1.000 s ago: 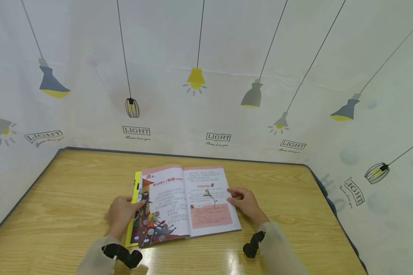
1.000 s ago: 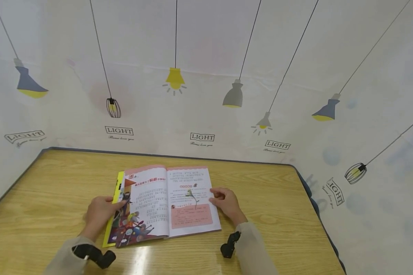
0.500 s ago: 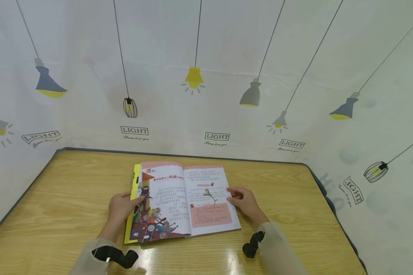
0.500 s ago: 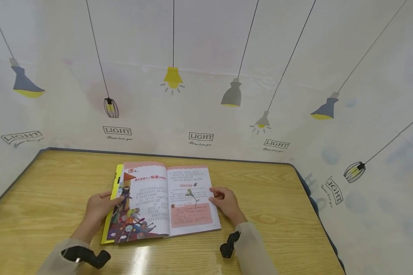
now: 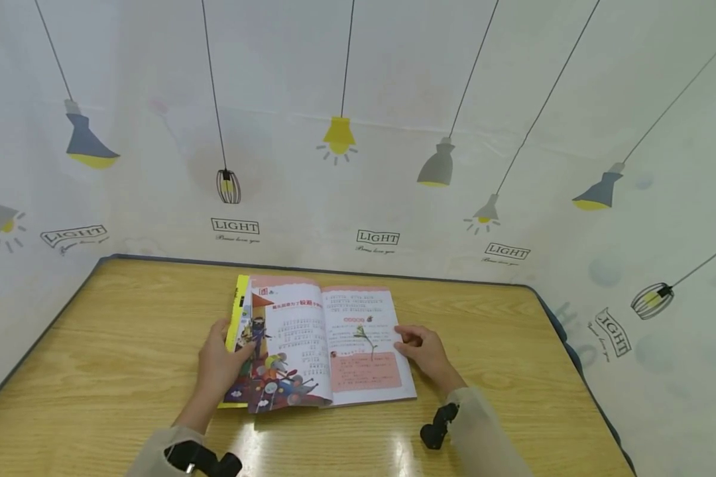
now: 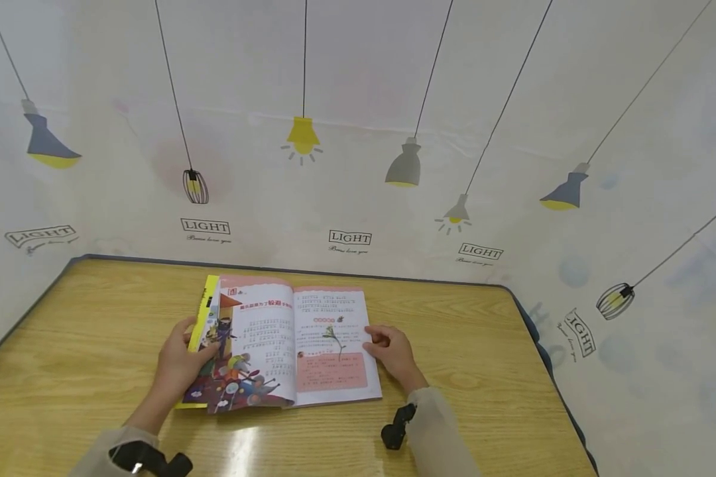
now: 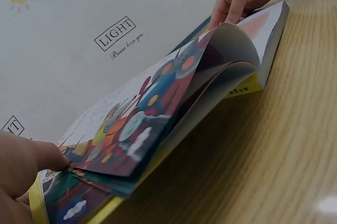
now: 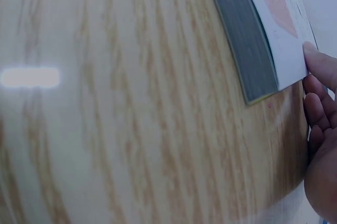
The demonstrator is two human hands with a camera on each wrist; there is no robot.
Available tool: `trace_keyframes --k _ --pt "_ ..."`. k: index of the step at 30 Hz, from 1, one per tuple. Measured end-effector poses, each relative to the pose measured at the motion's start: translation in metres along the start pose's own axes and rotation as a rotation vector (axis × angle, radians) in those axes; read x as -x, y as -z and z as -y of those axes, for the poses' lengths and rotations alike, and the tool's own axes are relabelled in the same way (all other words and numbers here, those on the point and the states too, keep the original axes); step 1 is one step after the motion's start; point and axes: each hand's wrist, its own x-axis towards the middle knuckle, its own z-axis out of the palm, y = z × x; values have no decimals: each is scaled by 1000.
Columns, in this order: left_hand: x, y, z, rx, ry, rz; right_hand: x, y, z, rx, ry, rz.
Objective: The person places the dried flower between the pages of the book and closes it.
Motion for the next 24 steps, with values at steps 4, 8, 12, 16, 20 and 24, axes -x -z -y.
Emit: trace_keyframes --k 4,8,12,16,20,24 --pt "0 2 1 -21 -56 24 2 0 2 1 5 0" --pt "0 4 1 -29 -39 48 2 0 2 6 1 -5" --pt "0 4 -1 -54 -39 74 2 0 2 8 -3 -9" --pt "0 4 -2 -99 -60 104 2 0 1 11 5 -15" --pt "0 6 -4 -123 -80 117 1 0 -1 15 0 -15" --pt "0 9 -4 -120 -132 126 1 -1 -2 24 -6 -11"
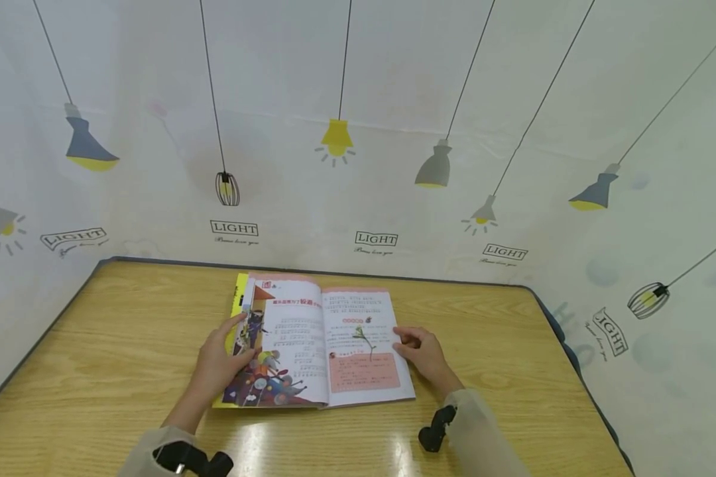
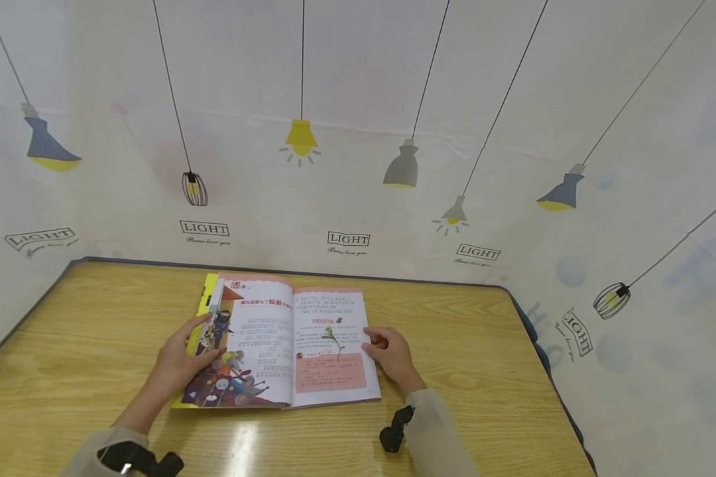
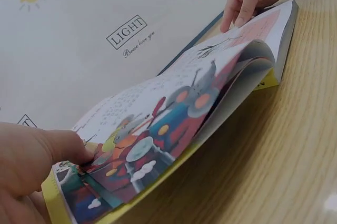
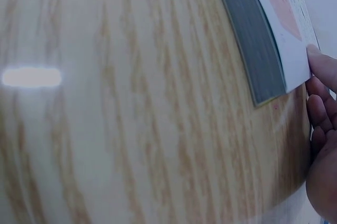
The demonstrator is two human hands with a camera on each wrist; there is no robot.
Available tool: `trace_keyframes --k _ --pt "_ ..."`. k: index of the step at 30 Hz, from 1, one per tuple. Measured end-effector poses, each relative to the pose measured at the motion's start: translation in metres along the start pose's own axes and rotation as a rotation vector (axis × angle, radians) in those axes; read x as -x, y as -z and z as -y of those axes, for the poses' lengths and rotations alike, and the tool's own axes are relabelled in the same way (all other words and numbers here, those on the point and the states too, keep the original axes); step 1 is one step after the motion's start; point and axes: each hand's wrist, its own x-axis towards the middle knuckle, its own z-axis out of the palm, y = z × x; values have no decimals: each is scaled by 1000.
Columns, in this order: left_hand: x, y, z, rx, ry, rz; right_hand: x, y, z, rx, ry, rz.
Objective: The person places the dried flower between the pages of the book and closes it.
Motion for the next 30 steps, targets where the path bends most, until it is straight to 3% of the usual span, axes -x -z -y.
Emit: trace_keyframes --k 6,14,20,25,30 --pt "1 3 2 -33 1 63 1 0 0 0 7 -4" --pt "1 1 -2 -108 -86 26 2 0 0 -6 24 -21" --pt "6 2 -7 -18 -124 -17 2 -2 0 -4 42 -28" --pt "11 5 -15 104 -55 -22 1 -2 -1 4 39 -33" --pt "17 8 -24 154 -13 -16 1 -2 -2 9 37 -35"
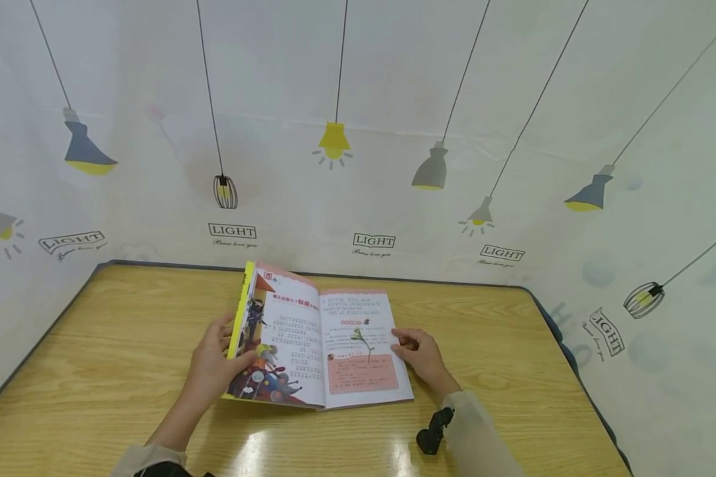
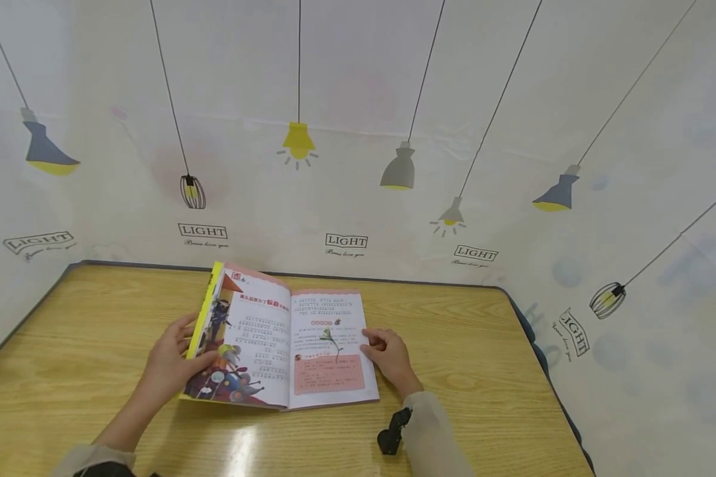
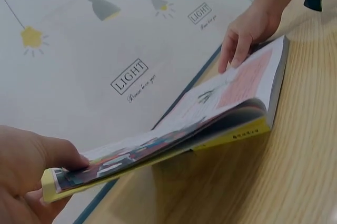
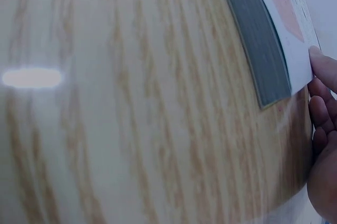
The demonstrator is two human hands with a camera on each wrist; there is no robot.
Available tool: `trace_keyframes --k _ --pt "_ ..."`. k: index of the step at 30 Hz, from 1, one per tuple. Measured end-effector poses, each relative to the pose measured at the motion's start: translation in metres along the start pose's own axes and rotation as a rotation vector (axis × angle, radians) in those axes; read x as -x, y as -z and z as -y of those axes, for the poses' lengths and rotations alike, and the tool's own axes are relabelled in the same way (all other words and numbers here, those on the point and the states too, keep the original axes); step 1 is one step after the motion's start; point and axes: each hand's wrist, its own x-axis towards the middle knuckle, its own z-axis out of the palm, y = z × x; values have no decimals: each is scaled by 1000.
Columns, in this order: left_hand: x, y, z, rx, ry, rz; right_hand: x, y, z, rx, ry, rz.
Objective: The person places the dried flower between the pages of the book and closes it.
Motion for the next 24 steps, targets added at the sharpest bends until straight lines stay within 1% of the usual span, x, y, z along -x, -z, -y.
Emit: trace_keyframes --k 2,5,10,18,24 --pt "2 0 -4 19 7 -4 0 0 0 0 2 0" --pt "3 0 -9 79 12 -10 1 0 1 1 6 0" --pt "4 -4 -18 134 -7 -39 1 0 1 3 11 4" --pt "6 -15 -40 105 1 -42 1 1 2 0 13 4" --pt "5 -26 -56 119 -32 -44 2 0 2 -4 5 4"
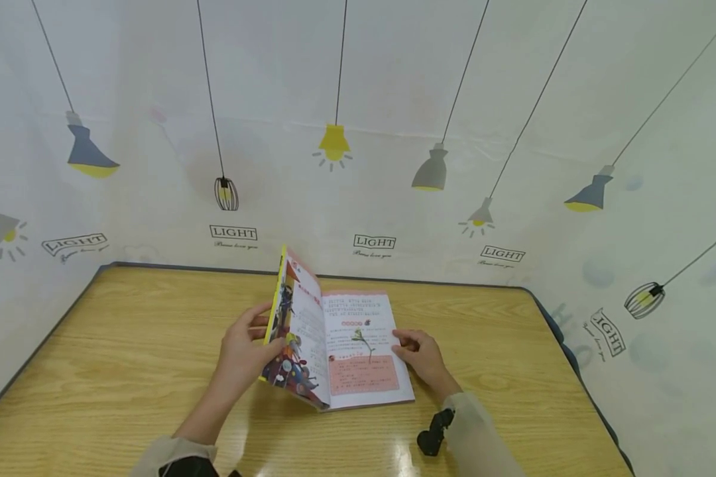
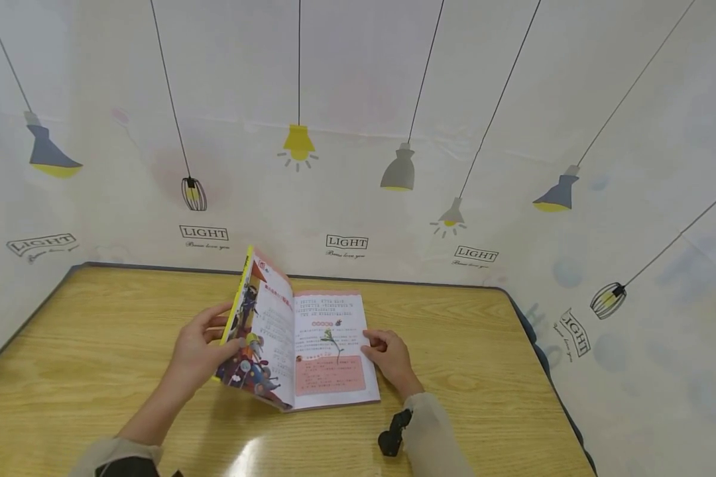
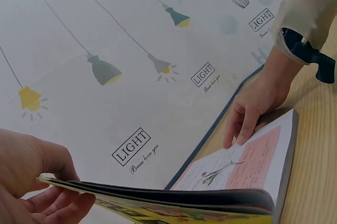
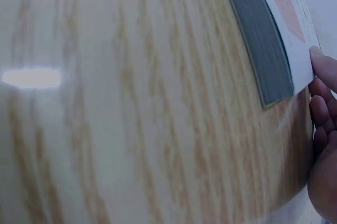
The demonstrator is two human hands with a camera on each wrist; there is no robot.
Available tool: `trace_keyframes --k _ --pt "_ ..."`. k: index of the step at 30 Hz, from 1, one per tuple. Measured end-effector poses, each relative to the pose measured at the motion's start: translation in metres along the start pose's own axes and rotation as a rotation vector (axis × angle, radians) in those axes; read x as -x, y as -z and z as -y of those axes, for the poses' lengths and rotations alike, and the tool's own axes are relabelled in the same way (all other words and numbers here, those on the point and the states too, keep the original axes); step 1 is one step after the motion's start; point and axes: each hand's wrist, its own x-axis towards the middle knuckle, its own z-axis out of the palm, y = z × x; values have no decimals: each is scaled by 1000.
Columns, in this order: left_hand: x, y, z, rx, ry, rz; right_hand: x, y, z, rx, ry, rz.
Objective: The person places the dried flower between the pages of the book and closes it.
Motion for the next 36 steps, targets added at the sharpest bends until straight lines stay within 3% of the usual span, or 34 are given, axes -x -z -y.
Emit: trace_keyframes --k 16,24,31,36 --pt "-10 -36 -21 51 -39 46 -1 1 -6 0 12 7" --pt "-13 -52 -28 45 -54 67 5 5 -2 -38 154 23" --pt "-13 -65 -36 20 -44 100 0 1 -4 21 14 15" --pt "-15 -76 -38 -5 -43 127 -1 0 -5 37 -10 5"
